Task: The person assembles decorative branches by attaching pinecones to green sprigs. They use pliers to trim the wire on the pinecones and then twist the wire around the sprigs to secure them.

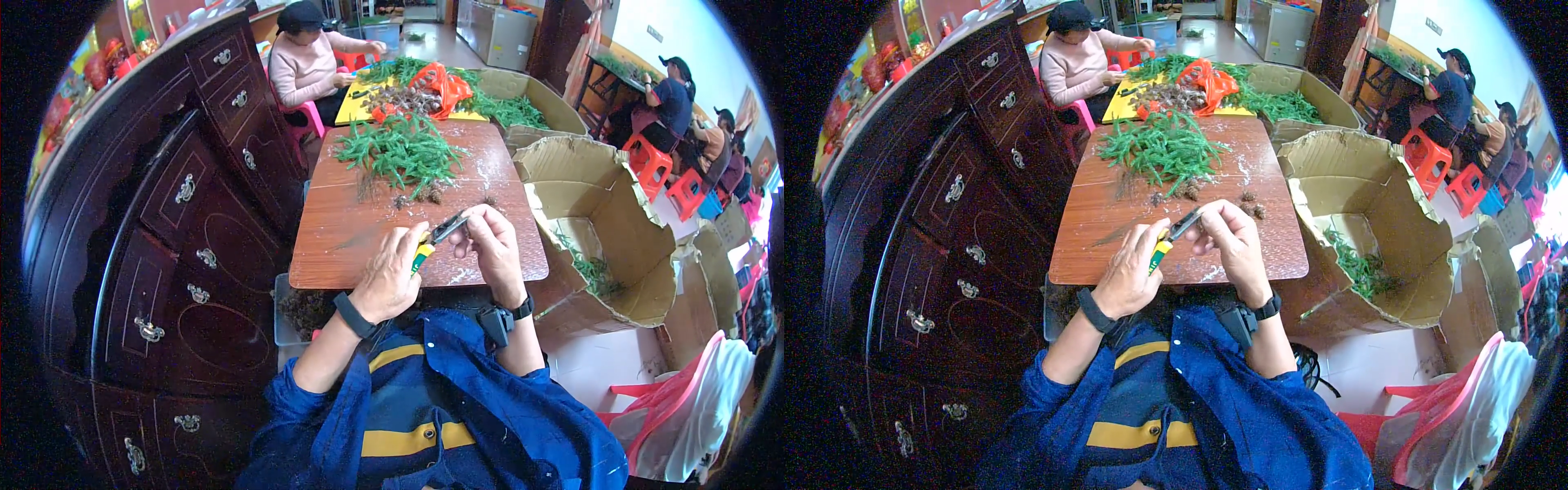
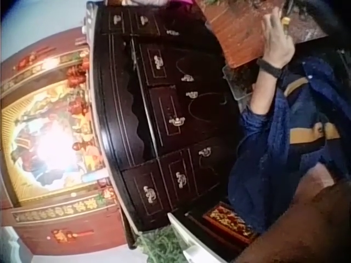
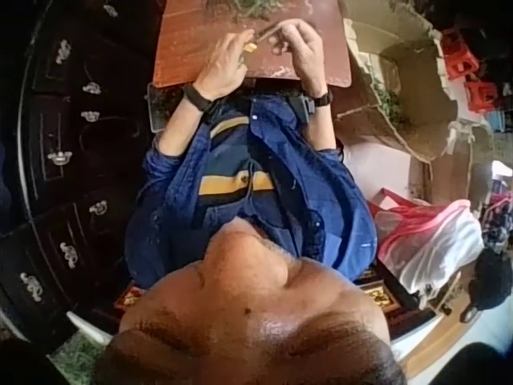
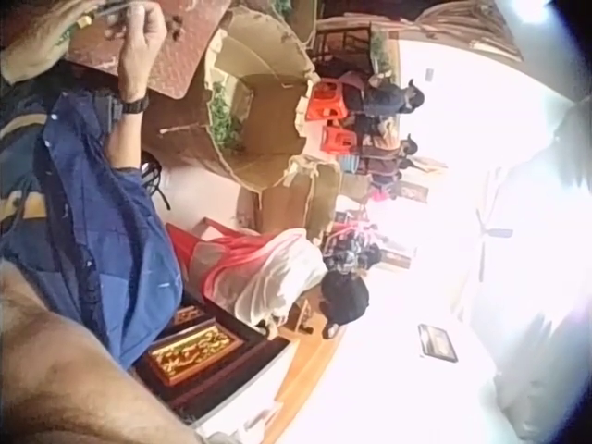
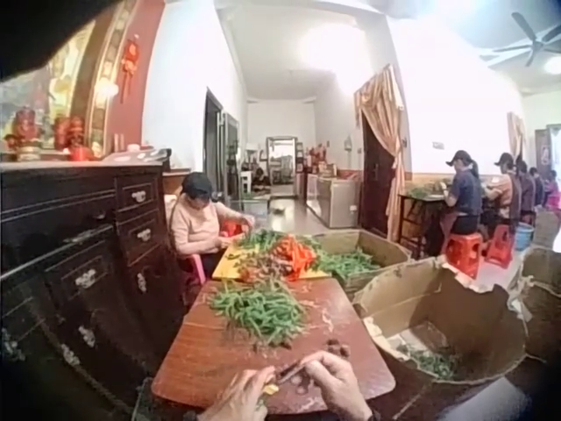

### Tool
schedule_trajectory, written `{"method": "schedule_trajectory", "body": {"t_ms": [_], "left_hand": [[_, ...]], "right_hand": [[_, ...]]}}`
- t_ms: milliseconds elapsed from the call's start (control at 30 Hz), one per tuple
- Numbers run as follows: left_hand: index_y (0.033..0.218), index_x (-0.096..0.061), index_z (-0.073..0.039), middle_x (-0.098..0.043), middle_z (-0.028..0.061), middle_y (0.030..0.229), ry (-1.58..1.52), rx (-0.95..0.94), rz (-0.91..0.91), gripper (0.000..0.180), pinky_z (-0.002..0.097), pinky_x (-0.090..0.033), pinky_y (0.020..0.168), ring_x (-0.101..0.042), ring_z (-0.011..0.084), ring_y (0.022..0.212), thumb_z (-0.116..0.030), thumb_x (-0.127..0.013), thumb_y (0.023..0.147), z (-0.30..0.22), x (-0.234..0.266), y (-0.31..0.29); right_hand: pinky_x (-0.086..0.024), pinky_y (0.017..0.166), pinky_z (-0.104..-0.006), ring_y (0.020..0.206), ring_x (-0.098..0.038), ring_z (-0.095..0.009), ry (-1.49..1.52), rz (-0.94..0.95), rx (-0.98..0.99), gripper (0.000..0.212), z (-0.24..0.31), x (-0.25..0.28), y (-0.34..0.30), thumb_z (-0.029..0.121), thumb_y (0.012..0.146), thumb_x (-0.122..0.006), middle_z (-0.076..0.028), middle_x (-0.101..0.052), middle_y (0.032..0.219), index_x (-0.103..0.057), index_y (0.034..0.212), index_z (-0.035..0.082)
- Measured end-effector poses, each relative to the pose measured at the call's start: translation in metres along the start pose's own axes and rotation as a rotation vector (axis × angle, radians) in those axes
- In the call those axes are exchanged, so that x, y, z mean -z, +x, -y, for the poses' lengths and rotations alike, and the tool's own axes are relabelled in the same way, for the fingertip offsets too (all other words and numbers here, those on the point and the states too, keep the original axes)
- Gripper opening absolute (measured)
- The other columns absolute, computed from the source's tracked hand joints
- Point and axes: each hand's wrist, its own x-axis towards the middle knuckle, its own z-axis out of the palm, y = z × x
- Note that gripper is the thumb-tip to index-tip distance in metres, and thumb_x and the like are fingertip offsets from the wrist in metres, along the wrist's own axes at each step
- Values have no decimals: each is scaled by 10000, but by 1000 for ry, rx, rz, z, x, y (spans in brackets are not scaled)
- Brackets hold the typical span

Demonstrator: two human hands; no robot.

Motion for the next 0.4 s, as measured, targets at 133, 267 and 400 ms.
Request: {"method": "schedule_trajectory", "body": {"t_ms": [133,267,400], "left_hand": [[1418,-404,-8,-525,212,1191,73,-29,-21,727,476,-440,999,-538,403,1125,89,-556,714,0,7,0],[1419,-407,-11,-526,210,1187,136,-30,-9,730,479,-440,989,-540,396,1107,87,-569,713,3,9,-1],[1420,-409,-16,-527,208,1190,147,-32,-2,733,482,-439,989,-536,391,1115,86,-575,714,6,8,-3]], "right_hand": [[-510,607,-239,649,-624,-122,162,20,-123,222,0,-2,1,267,1047,-537,-72,-684,830,-604,1025,57],[-514,614,-238,658,-623,-120,187,46,-161,213,0,-1,1,266,1042,-555,-70,-677,833,-595,1033,56],[-517,621,-236,676,-628,-120,178,49,-128,227,-1,-3,1,281,1037,-571,-73,-678,845,-594,1034,55]]}}
